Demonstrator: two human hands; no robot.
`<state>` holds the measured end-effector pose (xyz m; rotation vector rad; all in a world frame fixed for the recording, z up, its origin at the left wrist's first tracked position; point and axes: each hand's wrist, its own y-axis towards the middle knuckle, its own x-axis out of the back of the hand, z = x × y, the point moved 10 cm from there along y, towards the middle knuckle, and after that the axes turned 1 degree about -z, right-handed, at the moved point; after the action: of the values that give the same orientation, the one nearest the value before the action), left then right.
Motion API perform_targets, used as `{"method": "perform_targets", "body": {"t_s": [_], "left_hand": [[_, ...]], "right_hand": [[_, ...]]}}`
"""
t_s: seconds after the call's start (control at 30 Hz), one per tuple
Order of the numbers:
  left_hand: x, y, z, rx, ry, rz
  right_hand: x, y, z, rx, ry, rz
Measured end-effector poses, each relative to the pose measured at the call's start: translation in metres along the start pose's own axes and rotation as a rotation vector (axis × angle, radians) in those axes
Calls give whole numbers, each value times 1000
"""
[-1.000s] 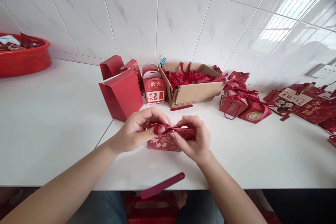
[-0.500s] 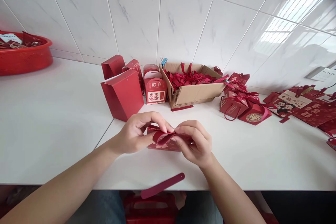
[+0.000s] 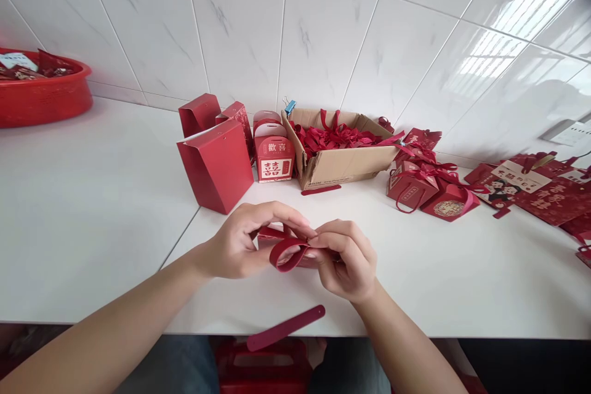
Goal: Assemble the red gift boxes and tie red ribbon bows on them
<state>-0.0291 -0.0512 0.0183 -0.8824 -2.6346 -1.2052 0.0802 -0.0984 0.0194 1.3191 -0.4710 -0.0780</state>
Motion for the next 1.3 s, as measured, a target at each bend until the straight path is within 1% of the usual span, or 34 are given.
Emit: {"method": "perform_targets", "body": {"t_s": [0.17,0.3,0.4,0.5,0.63,0.73,0.83,0.9,1.03,1.17,1.3], "left_hand": [[1,-1,-9,-142,132,-13],[2,-1,-15,-193,185,-45],[2,-1,-14,-183,194,-60],[4,-3,-8,-157,199,-94],[9,-6,1,-121,203,-150],[12,-7,5,-97,210,-176],[16,-6,7,-78,225,-202],[16,-6,8,-70,222,-193],[13,-6,7,-86,182,-139],[9,-6,9,-59,165,-114],[12,-6,11,-13,143,-166]], "right_hand": [[0,0,0,2,-3,-8],[-1,-1,1,8,-5,-11],[-1,-2,2,13,-25,-22],[-1,-2,-1,-9,-35,-13],[1,0,-10,-73,-28,-4],[1,1,-20,-137,57,17],[-2,1,-31,-234,118,44],[-3,2,-35,-285,153,50],[-5,1,-38,-347,235,55],[-7,0,-39,-369,293,59],[-6,2,-32,-307,320,39]]}}
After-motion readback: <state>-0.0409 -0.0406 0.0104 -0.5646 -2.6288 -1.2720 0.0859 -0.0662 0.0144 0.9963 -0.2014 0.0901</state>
